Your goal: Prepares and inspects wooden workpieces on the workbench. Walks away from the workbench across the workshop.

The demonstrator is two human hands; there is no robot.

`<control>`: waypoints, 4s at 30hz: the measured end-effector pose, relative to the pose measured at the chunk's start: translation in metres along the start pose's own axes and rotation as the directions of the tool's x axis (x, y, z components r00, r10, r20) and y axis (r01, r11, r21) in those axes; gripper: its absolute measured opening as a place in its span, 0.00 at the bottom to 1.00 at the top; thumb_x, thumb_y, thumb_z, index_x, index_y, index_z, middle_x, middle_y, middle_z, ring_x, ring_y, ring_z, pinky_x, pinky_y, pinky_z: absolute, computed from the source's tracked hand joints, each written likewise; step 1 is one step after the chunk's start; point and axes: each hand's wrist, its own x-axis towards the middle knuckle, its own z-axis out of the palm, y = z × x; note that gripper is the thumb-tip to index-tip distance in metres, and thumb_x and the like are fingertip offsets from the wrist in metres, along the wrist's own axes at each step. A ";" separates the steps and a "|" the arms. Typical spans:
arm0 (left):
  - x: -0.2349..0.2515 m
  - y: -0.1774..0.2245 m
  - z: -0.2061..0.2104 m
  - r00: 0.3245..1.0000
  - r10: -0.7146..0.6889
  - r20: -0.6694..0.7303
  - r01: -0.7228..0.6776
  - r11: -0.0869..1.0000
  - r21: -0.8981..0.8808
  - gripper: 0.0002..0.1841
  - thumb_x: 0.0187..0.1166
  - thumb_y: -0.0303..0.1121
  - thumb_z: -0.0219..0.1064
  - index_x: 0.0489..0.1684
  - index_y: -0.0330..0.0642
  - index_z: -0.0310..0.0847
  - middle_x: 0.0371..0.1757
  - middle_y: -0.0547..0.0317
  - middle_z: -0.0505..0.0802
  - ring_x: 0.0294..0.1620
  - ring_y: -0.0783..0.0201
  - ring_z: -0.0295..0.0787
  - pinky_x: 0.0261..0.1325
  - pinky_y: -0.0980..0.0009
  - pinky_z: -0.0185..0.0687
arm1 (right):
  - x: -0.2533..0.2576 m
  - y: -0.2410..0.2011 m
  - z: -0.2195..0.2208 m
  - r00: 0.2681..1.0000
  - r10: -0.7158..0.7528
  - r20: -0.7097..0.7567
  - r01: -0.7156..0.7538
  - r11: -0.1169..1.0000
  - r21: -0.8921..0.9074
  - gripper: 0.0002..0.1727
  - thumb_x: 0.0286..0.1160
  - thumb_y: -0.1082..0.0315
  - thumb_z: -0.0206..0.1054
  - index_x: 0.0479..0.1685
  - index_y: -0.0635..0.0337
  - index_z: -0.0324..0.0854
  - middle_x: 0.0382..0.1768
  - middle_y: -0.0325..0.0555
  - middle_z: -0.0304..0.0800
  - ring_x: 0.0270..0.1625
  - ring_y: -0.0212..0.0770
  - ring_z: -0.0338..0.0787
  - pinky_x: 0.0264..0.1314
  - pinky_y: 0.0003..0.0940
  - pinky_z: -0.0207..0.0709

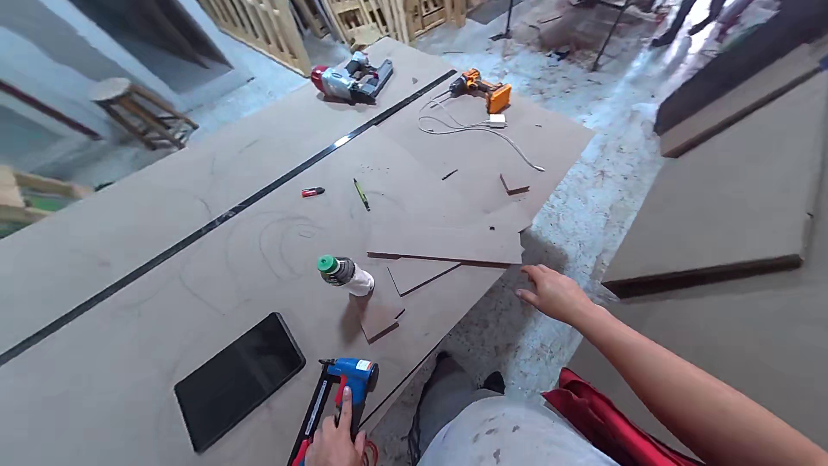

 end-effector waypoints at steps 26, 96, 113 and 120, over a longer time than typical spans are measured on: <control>0.188 0.186 -0.152 0.730 -0.681 0.056 0.148 0.077 -0.986 0.37 0.73 0.42 0.74 0.79 0.33 0.63 0.52 0.43 0.92 0.45 0.53 0.96 0.50 0.52 0.95 | 0.392 0.076 -0.096 0.876 -0.396 0.273 0.451 0.874 -0.179 0.71 0.34 0.33 0.88 0.92 0.47 0.60 0.76 0.63 0.74 0.73 0.66 0.78 0.70 0.67 0.74; 0.247 0.347 -0.200 0.915 0.280 -0.292 -0.346 0.915 -0.207 0.59 0.44 0.52 0.86 0.91 0.59 0.63 0.83 0.47 0.76 0.85 0.42 0.68 0.88 0.38 0.59 | 0.225 0.094 -0.251 0.824 -0.566 -0.002 0.513 0.745 0.426 0.61 0.58 0.61 0.86 0.96 0.33 0.50 0.93 0.31 0.55 0.67 0.34 0.88 0.65 0.41 0.88; 0.203 0.323 -0.280 0.770 0.608 -0.196 0.151 -0.471 -0.869 0.47 0.67 0.69 0.70 0.76 0.36 0.76 0.74 0.32 0.83 0.69 0.38 0.85 0.73 0.44 0.80 | 0.199 0.050 -0.231 0.852 -0.487 -0.191 0.397 0.364 0.842 0.29 0.81 0.59 0.69 0.83 0.47 0.74 0.62 0.42 0.93 0.55 0.47 0.96 0.57 0.44 0.93; 0.174 0.337 -0.288 0.686 0.623 -0.375 0.180 -0.644 -0.743 0.40 0.69 0.65 0.70 0.74 0.43 0.82 0.73 0.37 0.86 0.68 0.42 0.87 0.71 0.47 0.82 | 0.204 0.051 -0.239 0.844 -0.502 -0.188 0.385 0.323 0.865 0.27 0.82 0.60 0.67 0.81 0.50 0.76 0.59 0.47 0.94 0.53 0.50 0.96 0.54 0.44 0.94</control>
